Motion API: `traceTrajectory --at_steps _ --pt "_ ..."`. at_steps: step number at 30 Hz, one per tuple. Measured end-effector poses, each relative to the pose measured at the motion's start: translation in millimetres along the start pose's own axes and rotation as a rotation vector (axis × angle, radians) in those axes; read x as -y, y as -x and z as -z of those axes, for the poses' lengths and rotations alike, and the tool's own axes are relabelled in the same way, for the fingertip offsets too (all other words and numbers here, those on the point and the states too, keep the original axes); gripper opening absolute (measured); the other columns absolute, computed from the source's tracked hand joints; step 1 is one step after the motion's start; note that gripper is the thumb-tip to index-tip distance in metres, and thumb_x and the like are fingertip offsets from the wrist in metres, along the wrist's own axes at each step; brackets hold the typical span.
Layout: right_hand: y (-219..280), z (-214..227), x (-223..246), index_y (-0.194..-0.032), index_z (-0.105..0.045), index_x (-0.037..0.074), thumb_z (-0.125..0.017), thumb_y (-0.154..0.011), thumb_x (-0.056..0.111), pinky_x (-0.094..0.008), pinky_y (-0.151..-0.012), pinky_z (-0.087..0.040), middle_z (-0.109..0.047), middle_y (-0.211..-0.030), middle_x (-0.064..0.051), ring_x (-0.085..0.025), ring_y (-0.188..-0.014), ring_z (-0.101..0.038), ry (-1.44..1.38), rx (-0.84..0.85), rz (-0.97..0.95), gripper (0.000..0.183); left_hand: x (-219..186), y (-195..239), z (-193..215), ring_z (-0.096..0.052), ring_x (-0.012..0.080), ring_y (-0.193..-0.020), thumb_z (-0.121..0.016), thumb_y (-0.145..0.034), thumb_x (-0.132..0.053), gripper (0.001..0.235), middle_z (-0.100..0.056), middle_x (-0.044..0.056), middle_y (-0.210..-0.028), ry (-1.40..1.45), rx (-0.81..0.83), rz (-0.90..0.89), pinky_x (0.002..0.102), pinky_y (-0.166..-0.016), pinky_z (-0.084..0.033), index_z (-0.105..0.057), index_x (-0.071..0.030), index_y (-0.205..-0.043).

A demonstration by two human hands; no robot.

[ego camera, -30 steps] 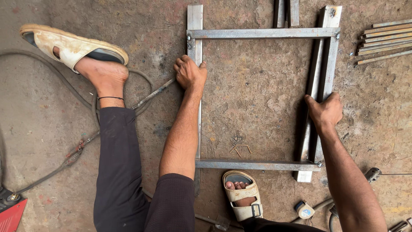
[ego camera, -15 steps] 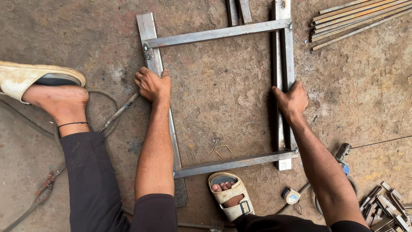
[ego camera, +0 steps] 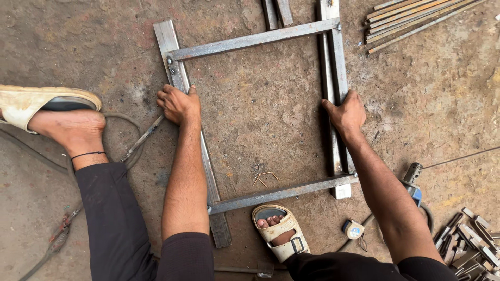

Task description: The person measures a rectangular metal frame using a tape measure and welds the joints using a welding tool, resulting in a joined metal structure.

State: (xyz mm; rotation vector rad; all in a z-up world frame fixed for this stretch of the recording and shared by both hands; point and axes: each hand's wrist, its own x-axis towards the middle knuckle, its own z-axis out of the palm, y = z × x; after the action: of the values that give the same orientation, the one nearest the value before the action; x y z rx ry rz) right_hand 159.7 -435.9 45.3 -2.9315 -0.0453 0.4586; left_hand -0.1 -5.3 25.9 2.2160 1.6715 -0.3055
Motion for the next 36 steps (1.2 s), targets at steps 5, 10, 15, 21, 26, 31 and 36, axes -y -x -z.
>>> traceTrajectory --at_steps 5,10,15,21,26,31,36 --pt "58 30 -72 -0.126 -0.061 -0.006 -0.084 -0.096 0.051 -0.049 -0.080 -0.054 -0.069 -0.110 -0.022 -0.034 -0.097 -0.067 -0.187 -0.199 0.164 0.069 62 47 36 -0.050 0.0451 -0.125 -0.082 -0.089 -0.055 0.098 -0.043 0.033 -0.145 0.134 -0.126 -0.265 0.054 -0.088 -0.054 -0.033 0.003 -0.151" --pt "184 28 -171 -0.131 -0.064 -0.002 -0.065 -0.102 0.027 -0.042 -0.090 -0.059 -0.071 -0.113 -0.019 -0.029 -0.101 -0.070 -0.310 -0.324 0.088 0.041 211 182 16 -0.062 0.0349 -0.124 -0.059 -0.113 -0.025 0.049 -0.053 0.026 -0.141 0.811 -0.380 -0.098 0.047 -0.102 -0.056 -0.039 0.007 -0.144" --pt "282 -23 -178 -0.146 -0.049 -0.004 -0.068 -0.082 0.073 -0.050 -0.083 -0.057 -0.055 -0.132 -0.028 -0.038 -0.111 -0.060 0.053 0.027 0.066 0.102 270 290 -87 -0.056 0.0448 -0.126 -0.052 -0.107 -0.030 0.050 -0.055 0.030 -0.140 0.507 -0.028 0.155 0.053 -0.106 -0.044 -0.051 0.006 -0.141" --pt "275 -38 -147 -0.140 -0.052 -0.002 -0.070 -0.084 0.070 -0.047 -0.096 -0.049 -0.057 -0.123 -0.020 -0.036 -0.114 -0.053 0.042 0.016 -0.016 0.092 277 292 -82 -0.061 0.0401 -0.131 -0.048 -0.103 -0.060 0.072 -0.066 0.024 -0.140 0.447 0.171 0.289 0.051 -0.112 -0.046 -0.058 0.000 -0.141" --pt "265 -42 -159 -0.133 -0.055 -0.003 -0.072 -0.086 0.060 -0.046 -0.100 -0.047 -0.058 -0.122 -0.020 -0.037 -0.114 -0.055 0.031 0.072 -0.019 0.081 271 310 -85 -0.040 0.0432 -0.142 -0.063 -0.086 -0.075 0.104 -0.042 0.029 -0.152 0.297 0.153 0.044 0.055 -0.117 -0.032 -0.038 0.002 -0.151" --pt "259 -43 -165 -0.138 -0.053 -0.005 -0.076 -0.083 0.050 -0.049 -0.098 -0.049 -0.059 -0.121 -0.023 -0.039 -0.114 -0.057 -0.049 0.016 -0.004 0.081 256 319 -66 -0.037 0.0405 -0.142 -0.080 -0.071 -0.071 0.123 -0.036 0.027 -0.153 0.064 0.213 -0.035 0.050 -0.113 -0.036 -0.025 0.001 -0.154" --pt "257 -38 -163 -0.131 -0.057 -0.004 -0.076 -0.085 0.052 -0.050 -0.098 -0.051 -0.061 -0.121 -0.021 -0.037 -0.117 -0.059 -0.021 0.084 -0.064 0.076 246 317 -57 -0.052 0.0347 -0.135 -0.072 -0.083 -0.066 0.103 -0.048 0.018 -0.150 -0.003 0.167 -0.011 0.048 -0.101 -0.052 -0.031 -0.006 -0.156"
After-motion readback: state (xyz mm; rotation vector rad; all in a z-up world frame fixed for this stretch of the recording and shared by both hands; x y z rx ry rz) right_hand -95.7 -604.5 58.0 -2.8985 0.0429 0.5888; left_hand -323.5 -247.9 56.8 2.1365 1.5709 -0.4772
